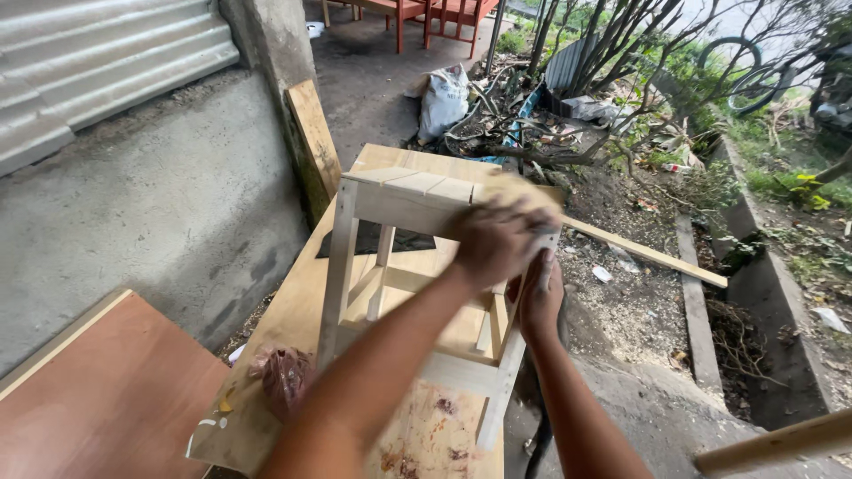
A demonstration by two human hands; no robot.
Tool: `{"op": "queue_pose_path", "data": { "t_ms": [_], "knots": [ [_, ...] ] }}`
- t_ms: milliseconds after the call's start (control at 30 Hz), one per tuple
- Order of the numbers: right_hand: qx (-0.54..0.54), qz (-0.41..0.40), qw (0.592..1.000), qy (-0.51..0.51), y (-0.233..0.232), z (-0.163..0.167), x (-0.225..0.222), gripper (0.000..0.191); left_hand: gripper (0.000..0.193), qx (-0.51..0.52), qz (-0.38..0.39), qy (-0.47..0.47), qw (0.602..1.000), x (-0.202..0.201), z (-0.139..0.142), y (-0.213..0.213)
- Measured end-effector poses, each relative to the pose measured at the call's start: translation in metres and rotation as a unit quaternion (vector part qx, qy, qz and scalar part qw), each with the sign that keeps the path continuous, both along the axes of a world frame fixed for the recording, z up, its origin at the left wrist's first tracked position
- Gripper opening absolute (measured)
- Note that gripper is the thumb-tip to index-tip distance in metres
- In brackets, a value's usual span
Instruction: The person sands a small wooden stool with sandpaper, working on the seat, legs, and frame. They rotate the stool to reach different surfaces and continue sanding until the clip ends.
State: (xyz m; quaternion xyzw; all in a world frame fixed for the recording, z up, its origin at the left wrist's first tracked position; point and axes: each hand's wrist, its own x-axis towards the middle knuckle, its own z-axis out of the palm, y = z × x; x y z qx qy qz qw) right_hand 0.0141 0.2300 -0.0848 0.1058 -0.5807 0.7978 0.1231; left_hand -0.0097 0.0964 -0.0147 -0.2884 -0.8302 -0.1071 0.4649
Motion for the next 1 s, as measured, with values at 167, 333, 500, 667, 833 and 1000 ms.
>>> {"op": "queue_pose_path", "data": {
  "t_ms": [167, 333, 500, 667, 833, 1000],
  "knots": [
    [0.070, -0.016, 0.997, 0.023, 0.008, -0.004, -0.005, 0.048, 0.030, -0.032, 0.004, -0.010, 0.999, -0.004, -0.002, 0.016],
    [0.033, -0.004, 0.999, 0.033, -0.001, 0.005, 0.005, 0.049, 0.037, -0.050, -0.016, -0.021, 0.998, 0.006, 0.012, -0.011],
    [0.032, 0.019, 0.999, 0.034, 0.001, 0.016, 0.004, 0.047, 0.038, -0.037, -0.020, -0.026, 0.999, 0.010, 0.020, -0.004],
    [0.016, 0.015, 0.999, -0.030, 0.002, 0.012, 0.001, 0.056, 0.036, -0.068, -0.003, -0.012, 0.998, 0.004, 0.021, -0.041],
    [-0.017, 0.015, 0.995, -0.098, 0.006, -0.002, -0.017, 0.061, 0.035, 0.052, 0.028, -0.095, 0.994, -0.013, 0.029, -0.050],
    [-0.080, 0.057, 0.993, -0.057, 0.023, -0.029, -0.039, 0.045, 0.036, 0.111, 0.100, -0.040, 0.988, -0.002, 0.011, 0.012]
  ]
}}
